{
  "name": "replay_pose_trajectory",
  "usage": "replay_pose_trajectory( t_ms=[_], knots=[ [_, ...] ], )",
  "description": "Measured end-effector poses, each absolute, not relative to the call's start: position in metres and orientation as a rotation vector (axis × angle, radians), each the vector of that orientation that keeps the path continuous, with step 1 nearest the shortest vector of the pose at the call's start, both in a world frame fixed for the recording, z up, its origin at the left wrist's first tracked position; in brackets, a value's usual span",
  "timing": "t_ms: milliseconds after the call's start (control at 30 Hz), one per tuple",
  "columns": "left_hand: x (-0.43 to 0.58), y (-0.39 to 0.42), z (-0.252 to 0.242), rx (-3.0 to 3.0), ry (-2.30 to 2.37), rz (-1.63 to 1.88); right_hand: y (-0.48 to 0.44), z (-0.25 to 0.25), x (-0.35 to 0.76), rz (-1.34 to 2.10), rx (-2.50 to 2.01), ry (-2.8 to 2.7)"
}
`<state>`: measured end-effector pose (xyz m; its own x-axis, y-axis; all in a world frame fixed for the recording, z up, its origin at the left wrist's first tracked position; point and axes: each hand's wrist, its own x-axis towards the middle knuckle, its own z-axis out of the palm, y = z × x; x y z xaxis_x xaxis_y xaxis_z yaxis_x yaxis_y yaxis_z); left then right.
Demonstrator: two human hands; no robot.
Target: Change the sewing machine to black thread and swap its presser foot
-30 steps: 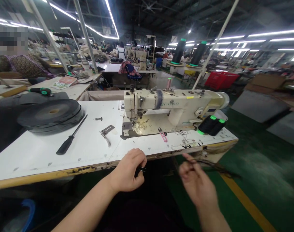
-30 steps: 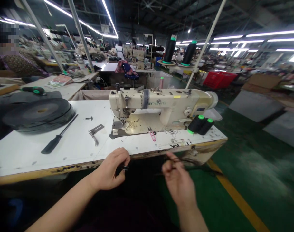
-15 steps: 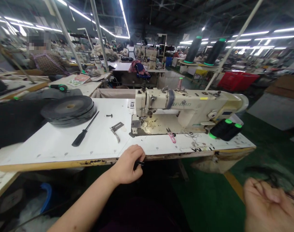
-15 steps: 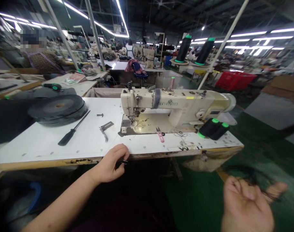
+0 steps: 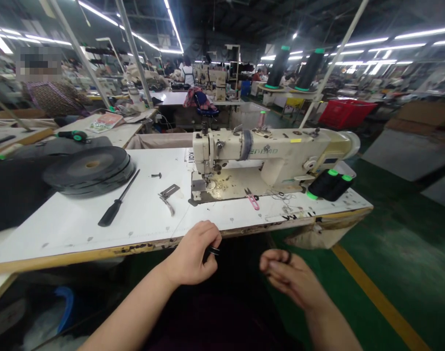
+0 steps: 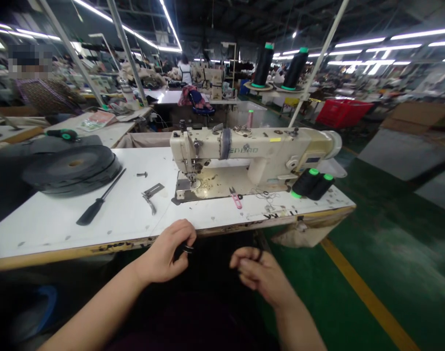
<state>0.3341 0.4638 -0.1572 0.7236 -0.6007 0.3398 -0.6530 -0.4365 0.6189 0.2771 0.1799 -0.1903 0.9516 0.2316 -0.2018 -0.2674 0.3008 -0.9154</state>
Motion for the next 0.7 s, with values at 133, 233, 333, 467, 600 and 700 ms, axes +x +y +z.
replay_pose_trajectory(
  t_ms=[133, 233, 333, 467, 600, 700],
  knots=[
    [0.342, 0.482, -0.163, 2.163, -0.842, 0.112, 0.081, -0.165, 0.283, -0.589, -0.813, 0.302],
    [0.345, 0.479, -0.165, 2.156, -0.844, 0.106, 0.072, -0.153, 0.286, -0.786, -0.647, 0.301],
    [0.343, 0.463, -0.162, 2.128, -0.914, 0.093, 0.132, -0.159, 0.287, -0.451, -0.862, 0.196],
    [0.335, 0.445, -0.154, 2.084, -1.023, 0.068, 0.232, -0.185, 0.288, 0.281, -1.258, -0.098],
    [0.333, 0.45, -0.15, 2.115, -1.025, 0.06, 0.237, -0.196, 0.285, 0.555, -1.273, -0.176],
    [0.336, 0.464, -0.153, 2.133, -0.941, 0.071, 0.168, -0.185, 0.284, 0.268, -1.209, 0.071]
  ],
)
